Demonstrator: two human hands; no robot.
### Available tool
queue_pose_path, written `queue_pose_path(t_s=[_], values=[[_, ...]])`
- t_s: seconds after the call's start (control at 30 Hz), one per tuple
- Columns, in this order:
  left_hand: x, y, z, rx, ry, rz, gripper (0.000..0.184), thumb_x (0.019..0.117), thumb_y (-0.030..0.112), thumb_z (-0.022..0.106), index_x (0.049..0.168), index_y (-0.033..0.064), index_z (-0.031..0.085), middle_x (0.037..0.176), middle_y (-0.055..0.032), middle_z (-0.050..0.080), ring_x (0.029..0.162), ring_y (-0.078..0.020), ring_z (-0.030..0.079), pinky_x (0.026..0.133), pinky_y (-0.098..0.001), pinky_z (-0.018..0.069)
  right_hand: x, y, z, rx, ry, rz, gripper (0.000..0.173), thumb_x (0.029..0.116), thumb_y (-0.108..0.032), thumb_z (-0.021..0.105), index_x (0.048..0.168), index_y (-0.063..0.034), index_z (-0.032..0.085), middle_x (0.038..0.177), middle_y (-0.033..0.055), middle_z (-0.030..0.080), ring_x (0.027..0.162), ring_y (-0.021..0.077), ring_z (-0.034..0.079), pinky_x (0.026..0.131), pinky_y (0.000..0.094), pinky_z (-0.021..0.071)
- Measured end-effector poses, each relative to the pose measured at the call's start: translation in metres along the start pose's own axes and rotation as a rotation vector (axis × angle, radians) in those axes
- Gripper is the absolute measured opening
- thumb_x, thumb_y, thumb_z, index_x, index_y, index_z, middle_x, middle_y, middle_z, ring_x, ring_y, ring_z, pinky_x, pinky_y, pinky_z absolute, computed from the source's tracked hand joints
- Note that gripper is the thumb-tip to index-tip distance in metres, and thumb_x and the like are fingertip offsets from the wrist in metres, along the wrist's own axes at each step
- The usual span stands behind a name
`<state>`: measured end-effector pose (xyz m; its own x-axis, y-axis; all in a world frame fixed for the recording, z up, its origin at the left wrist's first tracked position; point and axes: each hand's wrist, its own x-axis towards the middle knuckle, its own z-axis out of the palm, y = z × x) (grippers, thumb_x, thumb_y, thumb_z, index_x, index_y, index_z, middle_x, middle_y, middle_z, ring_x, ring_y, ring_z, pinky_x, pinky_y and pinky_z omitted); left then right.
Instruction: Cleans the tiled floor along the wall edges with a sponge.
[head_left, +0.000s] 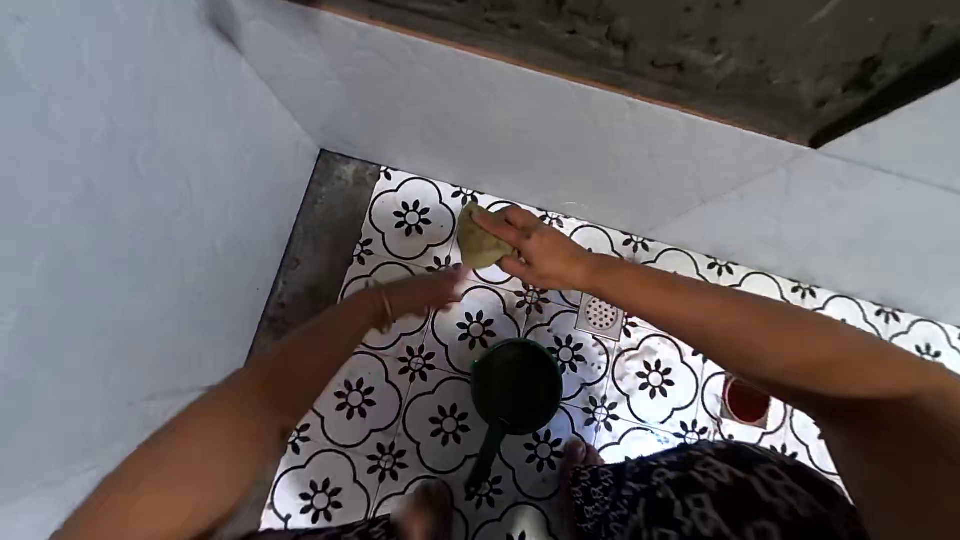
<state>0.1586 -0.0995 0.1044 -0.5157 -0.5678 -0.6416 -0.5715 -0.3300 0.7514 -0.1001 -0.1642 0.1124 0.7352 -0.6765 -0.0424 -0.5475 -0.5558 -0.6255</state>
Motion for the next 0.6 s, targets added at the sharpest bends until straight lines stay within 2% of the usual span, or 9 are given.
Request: queue_pose_path(t_s=[0.07, 0.13, 0.2, 0.27, 0.3, 0.33, 0.4, 0.47, 0.6], values=[[-0.004, -0.035, 0.049, 0.234, -0.172, -0.204, 0.070, 0.1069, 0.055, 0.038, 0.137, -0.0055, 0.056, 0.130, -0.0308, 0.062, 0.123, -0.0458, 0.058, 0.105, -0.0651, 0.0408, -0.005, 0.025, 0.019, -0.032, -0.031, 0.084, 0.064, 0.1019, -0.032, 0.060, 0.157, -0.0055, 0.041, 0.136, 0.0297, 0.056, 0.122, 0.0445, 0.059, 0.101, 0.0583, 0.0489], [-0.014, -0.051, 0.114, 0.152, -0.291, -0.356, 0.074, 0.1053, 0.058, 0.041, 0.128, -0.0100, 0.061, 0.124, -0.0344, 0.063, 0.120, -0.0488, 0.059, 0.104, -0.0679, 0.0404, -0.006, 0.042, 0.054, -0.054, -0.054, 0.116, 0.062, 0.1031, -0.039, 0.058, 0.153, -0.0045, 0.047, 0.137, 0.0300, 0.057, 0.123, 0.0471, 0.058, 0.102, 0.0633, 0.0462], [-0.024, -0.059, 0.181, -0.236, -0.167, -0.384, 0.065, 0.1048, 0.051, 0.049, 0.131, -0.0084, 0.059, 0.118, -0.0269, 0.067, 0.110, -0.0368, 0.066, 0.100, -0.0555, 0.0502, 0.003, 0.047, 0.097, -0.060, -0.096, 0.099, 0.057, 0.1030, -0.037, 0.057, 0.149, -0.0040, 0.053, 0.147, 0.0269, 0.052, 0.136, 0.0437, 0.050, 0.112, 0.0597, 0.0398], [-0.031, -0.054, 0.227, -0.664, 0.075, -0.408, 0.049, 0.1062, 0.039, 0.052, 0.132, -0.0016, 0.056, 0.101, -0.0114, 0.070, 0.084, -0.0170, 0.070, 0.079, -0.0357, 0.0590, 0.030, 0.036, 0.132, -0.009, -0.157, 0.096, 0.054, 0.1043, -0.031, 0.054, 0.148, 0.0010, 0.052, 0.162, 0.0279, 0.032, 0.152, 0.0419, 0.029, 0.124, 0.0533, 0.0261], [-0.035, -0.050, 0.241, -0.771, 0.226, -0.434, 0.042, 0.1071, 0.034, 0.051, 0.129, -0.0014, 0.057, 0.089, -0.0072, 0.069, 0.071, -0.0118, 0.067, 0.068, -0.0304, 0.0578, 0.047, 0.029, 0.150, 0.006, -0.143, 0.052, 0.053, 0.1043, -0.025, 0.053, 0.146, 0.0060, 0.050, 0.163, 0.0299, 0.029, 0.153, 0.0417, 0.028, 0.125, 0.0502, 0.0260], [-0.041, -0.041, 0.245, -0.775, 0.352, -0.469, 0.039, 0.1076, 0.030, 0.050, 0.127, -0.0030, 0.059, 0.085, -0.0070, 0.066, 0.068, -0.0108, 0.061, 0.066, -0.0300, 0.0542, 0.063, 0.021, 0.168, 0.020, -0.141, -0.002, 0.055, 0.1042, -0.021, 0.052, 0.150, 0.0087, 0.044, 0.164, 0.0305, 0.027, 0.154, 0.0413, 0.025, 0.126, 0.0490, 0.0253], [-0.065, -0.005, 0.229, -0.628, 0.464, -0.558, 0.037, 0.1081, 0.024, 0.048, 0.126, -0.0061, 0.061, 0.093, -0.0164, 0.066, 0.079, -0.0196, 0.061, 0.078, -0.0393, 0.0518, 0.089, 0.006, 0.204, 0.063, -0.110, -0.112, 0.060, 0.1019, -0.016, 0.056, 0.155, 0.0037, 0.038, 0.164, 0.0280, 0.029, 0.154, 0.0399, 0.028, 0.125, 0.0510, 0.0266], [-0.081, 0.001, 0.224, -0.464, 0.525, -0.610, 0.035, 0.1073, 0.023, 0.049, 0.122, -0.0061, 0.064, 0.097, -0.0204, 0.068, 0.088, -0.0259, 0.064, 0.085, -0.0456, 0.0510, 0.114, -0.010, 0.239, 0.058, -0.108, -0.228, 0.062, 0.0994, -0.015, 0.060, 0.157, -0.0050, 0.040, 0.165, 0.0222, 0.031, 0.155, 0.0376, 0.027, 0.125, 0.0566, 0.0234], [-0.097, -0.071, 0.250, -0.201, 0.648, -0.583, 0.038, 0.1012, 0.031, 0.054, 0.110, -0.0011, 0.072, 0.090, -0.0201, 0.073, 0.088, -0.0362, 0.071, 0.084, -0.0614, 0.0531, 0.137, -0.044, 0.279, 0.024, -0.257, -0.436, 0.055, 0.1028, -0.007, 0.048, 0.157, -0.0093, 0.042, 0.167, 0.0155, 0.031, 0.157, 0.0341, 0.022, 0.127, 0.0568, 0.0113]])
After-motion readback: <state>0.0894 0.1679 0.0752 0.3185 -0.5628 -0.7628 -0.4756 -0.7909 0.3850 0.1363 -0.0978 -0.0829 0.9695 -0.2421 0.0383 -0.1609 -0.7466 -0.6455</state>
